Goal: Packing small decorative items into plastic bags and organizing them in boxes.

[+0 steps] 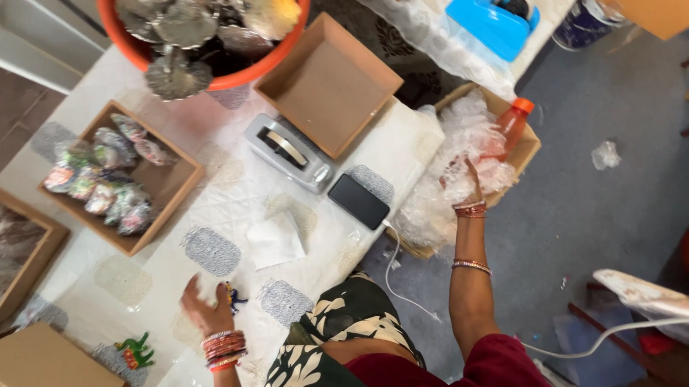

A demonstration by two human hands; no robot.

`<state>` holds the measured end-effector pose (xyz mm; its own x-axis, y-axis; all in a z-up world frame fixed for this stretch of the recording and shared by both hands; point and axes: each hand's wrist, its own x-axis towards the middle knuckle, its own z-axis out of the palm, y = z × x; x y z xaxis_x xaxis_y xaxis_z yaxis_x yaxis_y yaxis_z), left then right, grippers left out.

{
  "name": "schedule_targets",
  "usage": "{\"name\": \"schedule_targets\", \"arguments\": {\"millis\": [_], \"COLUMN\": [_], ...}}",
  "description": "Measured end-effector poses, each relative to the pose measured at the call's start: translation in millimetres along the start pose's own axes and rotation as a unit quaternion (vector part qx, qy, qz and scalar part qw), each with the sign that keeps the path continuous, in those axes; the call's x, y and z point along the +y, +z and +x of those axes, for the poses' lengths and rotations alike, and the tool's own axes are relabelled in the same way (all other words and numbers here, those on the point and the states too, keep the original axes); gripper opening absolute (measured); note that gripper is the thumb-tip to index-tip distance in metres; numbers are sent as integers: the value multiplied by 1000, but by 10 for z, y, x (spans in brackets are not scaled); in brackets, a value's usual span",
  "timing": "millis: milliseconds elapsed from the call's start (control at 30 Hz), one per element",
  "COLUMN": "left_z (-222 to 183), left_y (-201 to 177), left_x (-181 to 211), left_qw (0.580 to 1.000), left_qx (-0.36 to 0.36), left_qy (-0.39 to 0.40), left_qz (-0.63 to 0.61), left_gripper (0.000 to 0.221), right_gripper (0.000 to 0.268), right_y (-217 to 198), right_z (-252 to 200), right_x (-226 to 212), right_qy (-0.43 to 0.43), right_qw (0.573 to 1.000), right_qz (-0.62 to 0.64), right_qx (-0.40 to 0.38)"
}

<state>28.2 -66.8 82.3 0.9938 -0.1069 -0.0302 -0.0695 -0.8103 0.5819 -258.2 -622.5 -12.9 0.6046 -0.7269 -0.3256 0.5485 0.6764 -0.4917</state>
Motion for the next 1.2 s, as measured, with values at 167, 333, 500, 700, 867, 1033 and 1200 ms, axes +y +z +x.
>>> {"name": "schedule_targets", "arguments": {"millis": [167,333,500,700,867,1033,1200], "left_z": [62,-16,-95,-182,-181,-242,-220], "left_y": [-58,-166,-421,-845,-609,-800,-776], "left_x": [739,1351,1169,1006,787,893,884], "left_qw": [965,864,811,826,859,793,801], "left_qx": [-109,-223,-199,-114,-80,-2,43], "left_qy": [44,32,6,10,2,-87,-77], "left_qz": [-236,-451,-550,-552,-506,-604,-592], "left_gripper": [34,50,63,69,47,27,32], "right_gripper": [17,23,23,24,28,30,36], "right_y": [1122,2530,3396,3942,3969,4026,4005], "right_z": [106,-55,-681,-1233,-1384,-1474,-1510], "right_x": [419,1928,2604,2810,2883,2815,2793], "right_qy": [83,146,159,72,42,78,71], "right_qw": [980,876,786,735,731,804,822], "right_qz": [-66,-225,-334,-451,-481,-414,-396], "right_qx": [-171,-402,-496,-502,-483,-418,-402]}}
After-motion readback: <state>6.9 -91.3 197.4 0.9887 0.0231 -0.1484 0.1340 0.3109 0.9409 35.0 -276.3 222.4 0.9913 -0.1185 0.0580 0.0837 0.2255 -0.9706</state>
